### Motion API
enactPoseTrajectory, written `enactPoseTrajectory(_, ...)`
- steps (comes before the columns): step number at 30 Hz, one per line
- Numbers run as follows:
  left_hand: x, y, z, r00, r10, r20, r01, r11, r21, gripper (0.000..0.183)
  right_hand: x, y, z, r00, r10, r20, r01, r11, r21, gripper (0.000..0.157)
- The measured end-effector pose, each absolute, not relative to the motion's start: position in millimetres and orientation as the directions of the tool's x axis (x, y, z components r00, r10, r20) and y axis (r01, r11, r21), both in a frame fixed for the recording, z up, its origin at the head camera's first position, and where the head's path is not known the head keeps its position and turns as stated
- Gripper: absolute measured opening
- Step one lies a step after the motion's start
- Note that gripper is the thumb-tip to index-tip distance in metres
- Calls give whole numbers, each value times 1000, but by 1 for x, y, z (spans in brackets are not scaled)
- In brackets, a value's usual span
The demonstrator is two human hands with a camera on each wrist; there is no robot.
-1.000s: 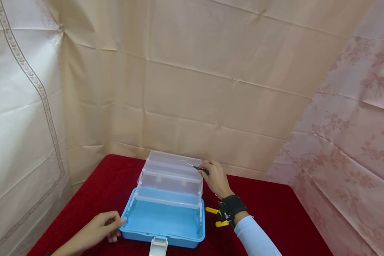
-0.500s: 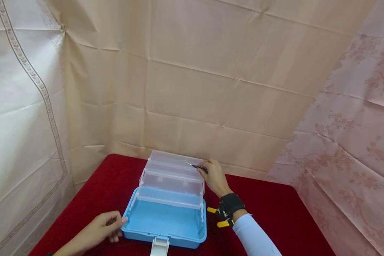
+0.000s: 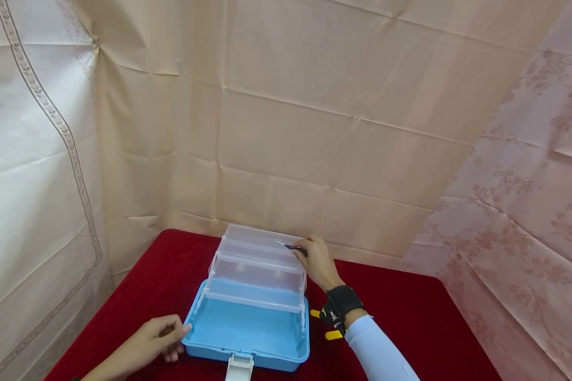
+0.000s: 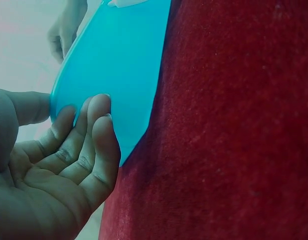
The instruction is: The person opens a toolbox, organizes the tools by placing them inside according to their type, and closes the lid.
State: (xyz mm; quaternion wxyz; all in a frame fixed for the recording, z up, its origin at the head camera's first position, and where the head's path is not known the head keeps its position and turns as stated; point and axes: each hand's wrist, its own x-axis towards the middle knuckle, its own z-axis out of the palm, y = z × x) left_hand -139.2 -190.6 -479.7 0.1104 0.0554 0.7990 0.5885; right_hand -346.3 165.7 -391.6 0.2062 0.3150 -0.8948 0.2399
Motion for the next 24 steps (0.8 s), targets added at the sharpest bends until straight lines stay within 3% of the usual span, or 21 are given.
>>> enactPoseTrajectory(24,-137,-189,-476,-968,233,-92,-20,294,956,36,-351,150,-389,-727,-477,493,-660,682,-313,18)
